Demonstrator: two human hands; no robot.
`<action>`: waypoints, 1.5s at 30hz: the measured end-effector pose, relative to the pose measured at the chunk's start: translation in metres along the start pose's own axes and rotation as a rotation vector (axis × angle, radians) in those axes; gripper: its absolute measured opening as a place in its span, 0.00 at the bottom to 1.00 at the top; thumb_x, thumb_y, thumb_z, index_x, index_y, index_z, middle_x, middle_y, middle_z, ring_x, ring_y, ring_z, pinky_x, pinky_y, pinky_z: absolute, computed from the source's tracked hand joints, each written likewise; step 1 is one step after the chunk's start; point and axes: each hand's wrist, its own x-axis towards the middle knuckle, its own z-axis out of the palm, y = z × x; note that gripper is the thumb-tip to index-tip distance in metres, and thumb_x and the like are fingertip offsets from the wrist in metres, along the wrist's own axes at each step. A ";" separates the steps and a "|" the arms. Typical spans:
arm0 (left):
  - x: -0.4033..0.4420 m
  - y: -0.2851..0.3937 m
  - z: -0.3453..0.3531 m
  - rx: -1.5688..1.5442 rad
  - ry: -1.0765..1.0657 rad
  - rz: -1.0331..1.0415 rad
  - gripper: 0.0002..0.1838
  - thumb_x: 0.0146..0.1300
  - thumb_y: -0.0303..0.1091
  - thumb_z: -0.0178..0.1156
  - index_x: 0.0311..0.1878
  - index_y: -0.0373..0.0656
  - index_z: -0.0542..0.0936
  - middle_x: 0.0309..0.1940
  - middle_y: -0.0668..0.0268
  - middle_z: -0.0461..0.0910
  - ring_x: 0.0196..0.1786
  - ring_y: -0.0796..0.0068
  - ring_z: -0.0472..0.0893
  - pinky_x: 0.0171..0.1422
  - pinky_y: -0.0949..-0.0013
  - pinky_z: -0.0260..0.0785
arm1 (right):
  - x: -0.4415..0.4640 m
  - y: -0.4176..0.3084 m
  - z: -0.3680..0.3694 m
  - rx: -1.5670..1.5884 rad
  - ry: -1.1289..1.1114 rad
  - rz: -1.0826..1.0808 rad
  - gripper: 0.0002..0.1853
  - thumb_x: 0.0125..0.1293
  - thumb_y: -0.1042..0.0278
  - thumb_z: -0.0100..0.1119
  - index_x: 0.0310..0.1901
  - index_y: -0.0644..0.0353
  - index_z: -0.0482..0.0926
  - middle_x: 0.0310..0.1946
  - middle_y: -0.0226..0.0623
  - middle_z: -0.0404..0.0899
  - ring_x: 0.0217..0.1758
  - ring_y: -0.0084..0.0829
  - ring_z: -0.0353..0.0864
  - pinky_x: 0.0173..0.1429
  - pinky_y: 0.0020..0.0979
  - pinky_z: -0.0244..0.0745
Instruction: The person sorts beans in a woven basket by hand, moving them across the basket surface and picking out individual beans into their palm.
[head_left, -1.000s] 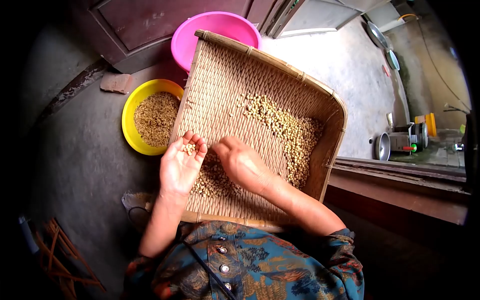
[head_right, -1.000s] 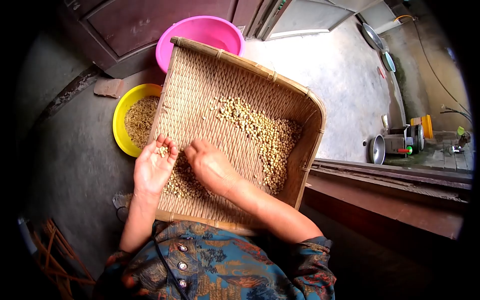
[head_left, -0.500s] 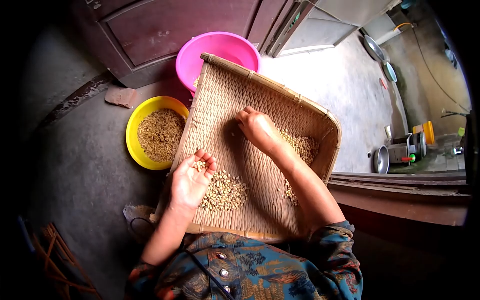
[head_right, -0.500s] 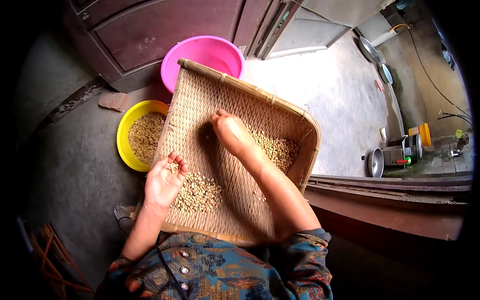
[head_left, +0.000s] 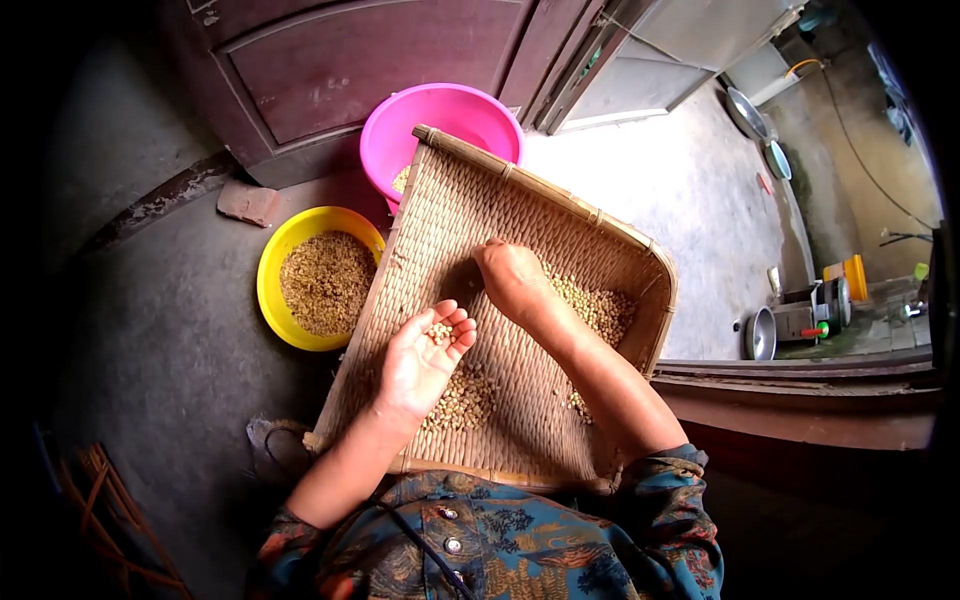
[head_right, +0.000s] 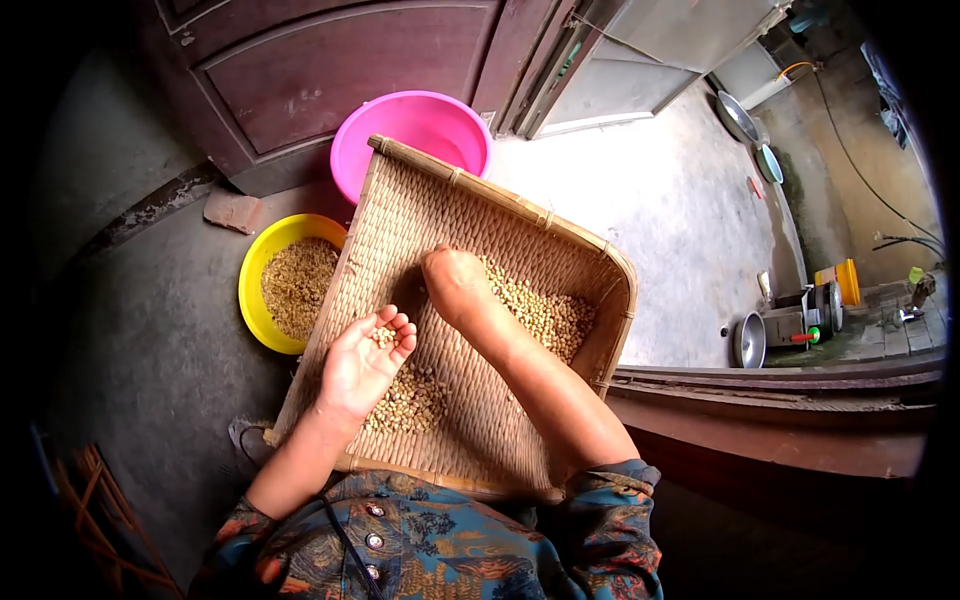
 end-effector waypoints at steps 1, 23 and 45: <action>0.002 -0.001 -0.005 0.002 0.015 0.000 0.11 0.68 0.31 0.52 0.47 0.34 0.74 0.43 0.57 0.77 0.48 0.63 0.77 0.57 0.61 0.72 | -0.001 0.003 0.002 0.007 0.012 -0.007 0.05 0.56 0.76 0.52 0.29 0.65 0.78 0.32 0.52 0.79 0.35 0.51 0.81 0.41 0.43 0.78; 0.000 0.011 -0.024 -0.077 0.045 -0.009 0.12 0.69 0.31 0.50 0.48 0.33 0.73 0.43 0.56 0.75 0.50 0.60 0.75 0.60 0.58 0.70 | -0.058 0.005 -0.002 0.327 0.107 0.299 0.17 0.59 0.81 0.53 0.51 0.69 0.76 0.47 0.53 0.78 0.49 0.48 0.80 0.55 0.38 0.76; -0.004 0.010 -0.029 -0.044 0.069 -0.029 0.11 0.67 0.25 0.52 0.51 0.32 0.73 0.45 0.58 0.72 0.53 0.62 0.74 0.62 0.59 0.70 | -0.123 -0.003 -0.011 0.547 -0.062 0.292 0.08 0.61 0.75 0.60 0.41 0.67 0.78 0.37 0.47 0.80 0.39 0.39 0.82 0.44 0.34 0.79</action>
